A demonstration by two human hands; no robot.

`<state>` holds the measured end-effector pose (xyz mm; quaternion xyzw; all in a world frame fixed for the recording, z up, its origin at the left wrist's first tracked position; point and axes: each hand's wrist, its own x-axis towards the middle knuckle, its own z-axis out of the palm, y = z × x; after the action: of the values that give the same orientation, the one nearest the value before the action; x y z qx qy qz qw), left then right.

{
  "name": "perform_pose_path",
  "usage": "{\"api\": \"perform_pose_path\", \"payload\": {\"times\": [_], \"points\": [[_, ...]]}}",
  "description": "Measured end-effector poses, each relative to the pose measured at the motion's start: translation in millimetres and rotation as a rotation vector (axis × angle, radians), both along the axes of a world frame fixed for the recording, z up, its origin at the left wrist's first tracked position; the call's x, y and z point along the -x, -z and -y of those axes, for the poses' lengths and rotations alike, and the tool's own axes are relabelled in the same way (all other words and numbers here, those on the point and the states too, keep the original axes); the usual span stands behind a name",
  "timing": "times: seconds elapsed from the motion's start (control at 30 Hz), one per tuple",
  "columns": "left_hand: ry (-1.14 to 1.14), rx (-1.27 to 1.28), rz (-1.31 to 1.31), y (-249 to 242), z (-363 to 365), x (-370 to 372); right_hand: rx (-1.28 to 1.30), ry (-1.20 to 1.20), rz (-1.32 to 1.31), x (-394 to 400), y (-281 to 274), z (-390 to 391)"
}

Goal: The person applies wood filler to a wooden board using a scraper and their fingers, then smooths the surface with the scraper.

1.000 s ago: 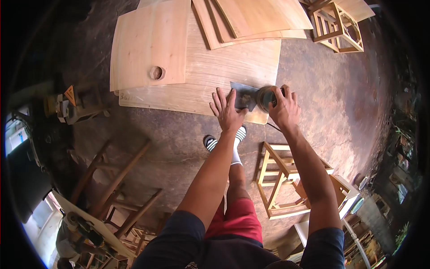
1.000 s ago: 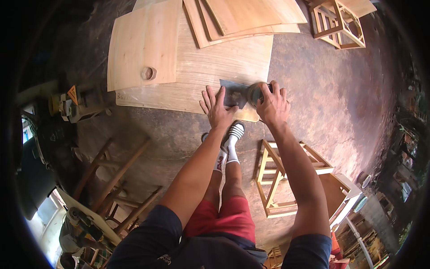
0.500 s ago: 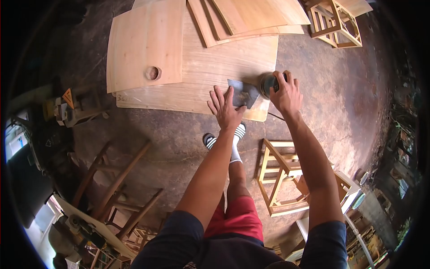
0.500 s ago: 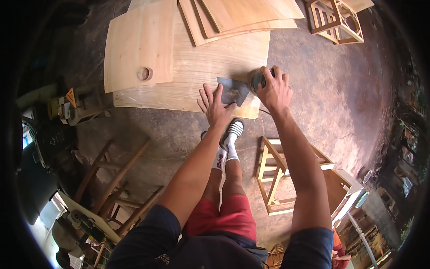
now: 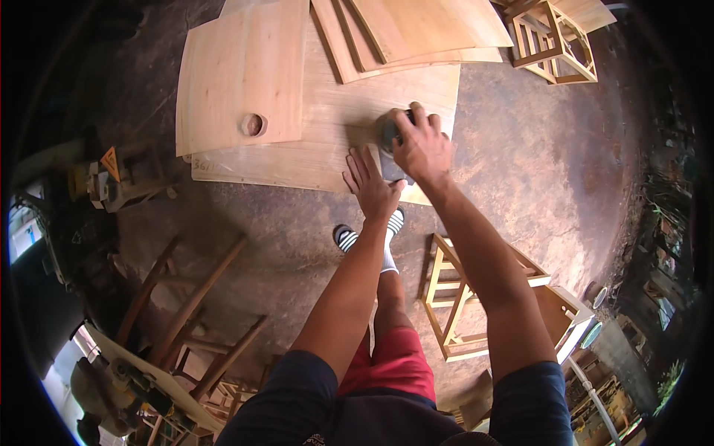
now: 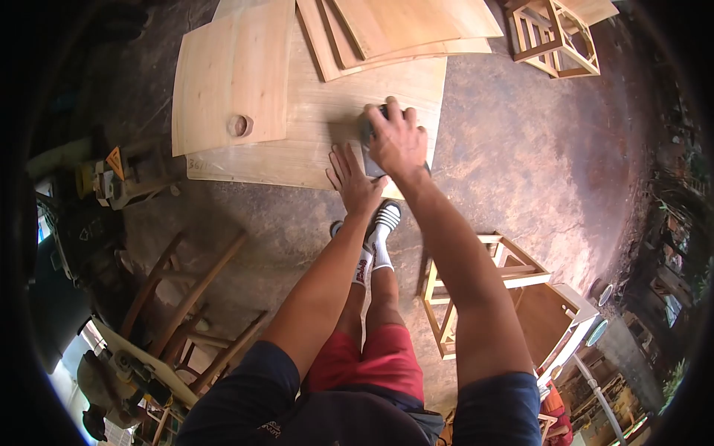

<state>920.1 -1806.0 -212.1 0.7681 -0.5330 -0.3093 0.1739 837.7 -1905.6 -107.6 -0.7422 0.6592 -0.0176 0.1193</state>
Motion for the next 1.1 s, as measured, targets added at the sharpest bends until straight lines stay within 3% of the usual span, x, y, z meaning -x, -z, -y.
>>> {"api": "perform_pose_path", "payload": {"times": [0.13, 0.3, 0.57, 0.7, 1.1], "points": [[-0.019, 0.107, 0.046, 11, -2, 2, 0.062, -0.034, 0.046, -25, 8, 7], [-0.015, 0.054, 0.020, 14, 0, 2, 0.010, -0.044, 0.084, -26, 3, 8], [-0.009, 0.034, -0.009, 8, -1, 0, -0.143, 0.037, 0.007, 17, -7, -15], [0.034, 0.068, 0.012, 5, -2, -1, -0.198, 0.187, -0.062, 58, -15, -36], [0.082, 0.030, 0.056, 9, -3, 1, -0.143, 0.230, -0.073, 87, -18, -45]]}}
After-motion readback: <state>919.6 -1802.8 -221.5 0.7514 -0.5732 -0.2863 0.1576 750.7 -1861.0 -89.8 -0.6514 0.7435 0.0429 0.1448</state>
